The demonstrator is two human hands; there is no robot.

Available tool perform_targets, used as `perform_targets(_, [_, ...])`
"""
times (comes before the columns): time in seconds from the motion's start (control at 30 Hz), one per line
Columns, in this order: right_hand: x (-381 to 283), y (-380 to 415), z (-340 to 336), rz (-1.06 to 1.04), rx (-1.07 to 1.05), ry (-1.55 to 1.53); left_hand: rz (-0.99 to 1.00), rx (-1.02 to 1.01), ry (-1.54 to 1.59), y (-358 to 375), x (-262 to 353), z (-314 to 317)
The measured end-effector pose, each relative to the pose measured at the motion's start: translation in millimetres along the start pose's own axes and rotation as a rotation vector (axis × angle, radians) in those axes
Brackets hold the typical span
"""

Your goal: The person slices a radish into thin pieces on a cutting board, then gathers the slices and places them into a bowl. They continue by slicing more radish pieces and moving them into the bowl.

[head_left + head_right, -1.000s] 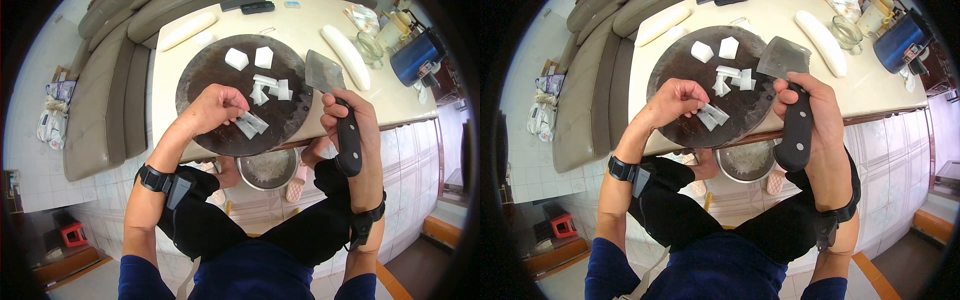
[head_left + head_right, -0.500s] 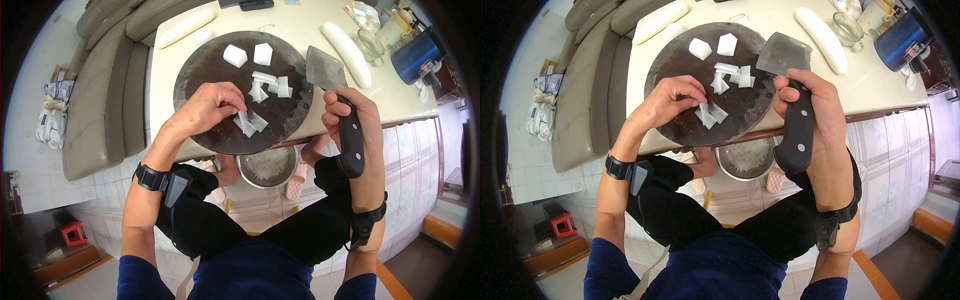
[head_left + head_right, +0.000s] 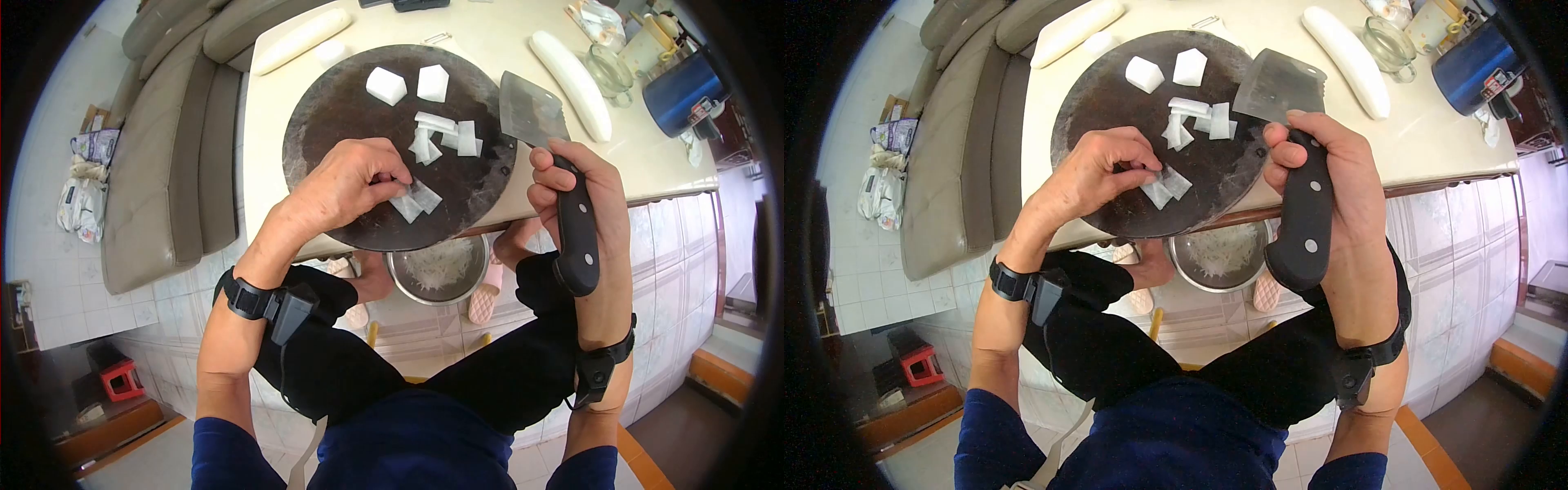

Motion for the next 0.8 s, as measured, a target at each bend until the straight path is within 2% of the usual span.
perform_targets(0.17, [1.5,-1.0,-1.1,0.009,-0.003,0.002,-0.014,0.052,-0.004,1.8,0.3,1.2])
perform_targets(0.37, [1.6,-0.6,-1.7,0.019,-0.012,0.008,-0.067,-0.016,0.052,6.3,2.4,0.2])
perform_targets(0.8, [2.6,1.0,-0.9,0.008,0.005,0.039,-0.039,0.093,-0.005,5.4,0.0,5.5])
Point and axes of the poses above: each hand's wrist, its own y-axis away from the middle knuckle, its own z-axis out of the palm, x = y × z, the point moved 6 cm from there along -y, towards the middle knuckle, and after that the axes turned 6 degrees about -y, right-handed, at the moved point
